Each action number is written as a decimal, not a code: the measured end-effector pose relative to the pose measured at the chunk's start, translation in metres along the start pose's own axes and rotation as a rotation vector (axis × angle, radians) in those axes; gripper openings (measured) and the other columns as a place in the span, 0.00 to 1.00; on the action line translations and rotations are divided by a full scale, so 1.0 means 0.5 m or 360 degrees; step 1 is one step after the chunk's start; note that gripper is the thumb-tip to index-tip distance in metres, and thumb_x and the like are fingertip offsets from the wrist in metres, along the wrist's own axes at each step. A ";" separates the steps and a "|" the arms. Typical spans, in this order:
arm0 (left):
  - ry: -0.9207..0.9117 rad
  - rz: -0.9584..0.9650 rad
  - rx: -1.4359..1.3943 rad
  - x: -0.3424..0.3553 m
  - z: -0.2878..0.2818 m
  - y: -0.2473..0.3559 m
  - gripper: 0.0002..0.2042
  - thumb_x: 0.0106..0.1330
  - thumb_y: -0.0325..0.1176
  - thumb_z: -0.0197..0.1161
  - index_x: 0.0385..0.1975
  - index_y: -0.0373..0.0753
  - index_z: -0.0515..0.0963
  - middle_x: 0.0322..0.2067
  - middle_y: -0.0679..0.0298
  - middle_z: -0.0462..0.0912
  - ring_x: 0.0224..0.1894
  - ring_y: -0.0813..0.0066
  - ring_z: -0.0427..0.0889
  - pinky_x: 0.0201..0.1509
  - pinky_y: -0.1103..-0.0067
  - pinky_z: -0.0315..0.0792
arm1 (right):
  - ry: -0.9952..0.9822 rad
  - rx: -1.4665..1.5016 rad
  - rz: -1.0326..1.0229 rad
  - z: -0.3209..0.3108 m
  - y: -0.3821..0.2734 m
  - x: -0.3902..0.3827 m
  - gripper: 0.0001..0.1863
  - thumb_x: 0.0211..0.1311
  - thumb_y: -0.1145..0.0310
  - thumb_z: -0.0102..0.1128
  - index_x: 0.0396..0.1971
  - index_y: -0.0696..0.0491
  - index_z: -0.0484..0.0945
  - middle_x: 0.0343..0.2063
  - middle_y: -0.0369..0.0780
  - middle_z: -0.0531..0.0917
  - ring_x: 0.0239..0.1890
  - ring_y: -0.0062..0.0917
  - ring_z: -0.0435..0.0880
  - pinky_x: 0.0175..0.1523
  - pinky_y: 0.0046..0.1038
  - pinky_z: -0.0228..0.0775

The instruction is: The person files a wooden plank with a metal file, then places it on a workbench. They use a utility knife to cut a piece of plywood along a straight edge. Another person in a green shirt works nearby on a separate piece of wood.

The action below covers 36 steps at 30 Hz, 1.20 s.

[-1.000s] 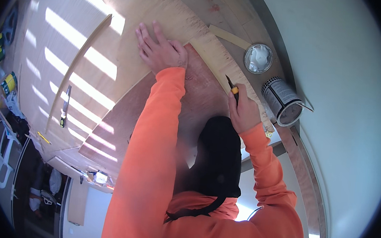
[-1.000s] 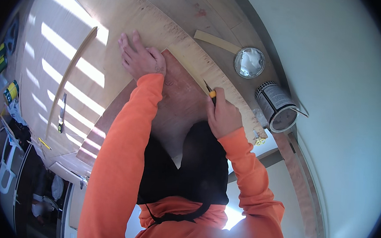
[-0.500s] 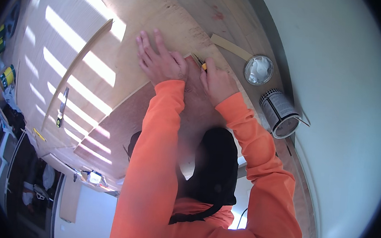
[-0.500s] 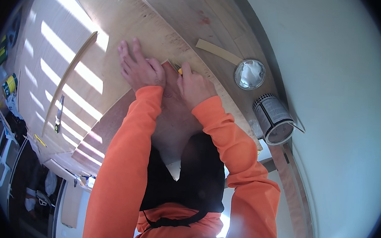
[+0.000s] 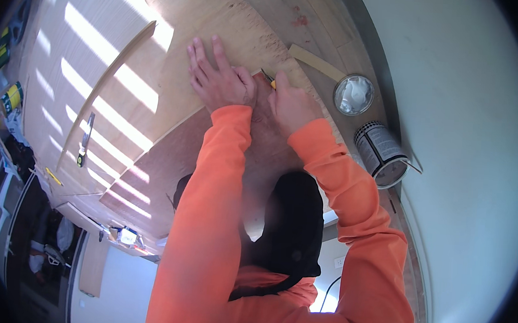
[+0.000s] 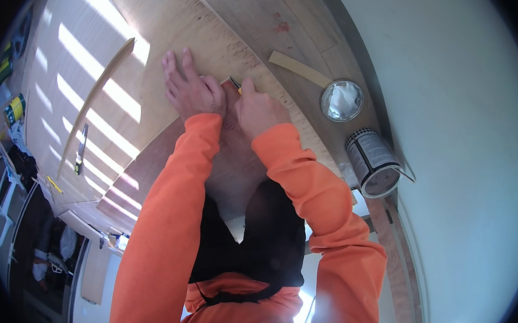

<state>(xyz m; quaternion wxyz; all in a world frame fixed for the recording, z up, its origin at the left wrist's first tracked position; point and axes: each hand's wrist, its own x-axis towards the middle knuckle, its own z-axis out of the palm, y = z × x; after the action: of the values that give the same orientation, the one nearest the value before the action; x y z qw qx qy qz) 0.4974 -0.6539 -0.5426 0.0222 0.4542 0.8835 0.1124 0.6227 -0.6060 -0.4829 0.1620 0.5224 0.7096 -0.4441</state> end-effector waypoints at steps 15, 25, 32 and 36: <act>-0.0082 -0.0049 -0.0062 0.004 -0.011 0.010 0.31 0.59 0.30 0.51 0.68 0.41 0.65 0.71 0.48 0.58 0.75 0.47 0.55 0.71 0.54 0.55 | -0.0143 -0.0179 0.0278 0.044 0.103 -0.162 0.14 0.69 0.61 0.50 0.47 0.53 0.64 0.26 0.56 0.83 0.30 0.57 0.83 0.37 0.55 0.74; -0.0106 -0.0051 -0.0003 -0.002 -0.005 -0.005 0.39 0.53 0.37 0.58 0.71 0.39 0.60 0.72 0.46 0.56 0.76 0.45 0.52 0.74 0.52 0.51 | 0.0059 -0.0208 0.0145 0.094 0.154 -0.184 0.15 0.68 0.63 0.51 0.50 0.53 0.67 0.26 0.54 0.83 0.30 0.56 0.83 0.36 0.55 0.73; -0.0320 -0.0177 -0.0191 -0.001 -0.020 -0.001 0.39 0.56 0.42 0.57 0.71 0.38 0.59 0.74 0.44 0.49 0.78 0.48 0.44 0.75 0.51 0.48 | 0.0105 -0.0121 -0.0051 0.100 0.215 -0.185 0.19 0.73 0.63 0.47 0.56 0.60 0.64 0.36 0.64 0.81 0.39 0.61 0.80 0.37 0.55 0.68; -0.0103 -0.0130 -0.0191 -0.008 -0.005 0.002 0.39 0.57 0.43 0.57 0.72 0.37 0.58 0.74 0.44 0.49 0.78 0.46 0.44 0.76 0.51 0.47 | 0.0497 0.0197 -0.0023 0.077 0.212 -0.201 0.22 0.70 0.66 0.45 0.60 0.58 0.61 0.46 0.58 0.78 0.39 0.53 0.82 0.39 0.46 0.72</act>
<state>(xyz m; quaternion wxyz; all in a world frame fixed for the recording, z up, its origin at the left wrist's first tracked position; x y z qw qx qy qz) 0.5001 -0.6569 -0.5400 0.0826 0.4192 0.8917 0.1495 0.7481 -0.6905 -0.4834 0.0140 0.5889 0.7012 -0.4017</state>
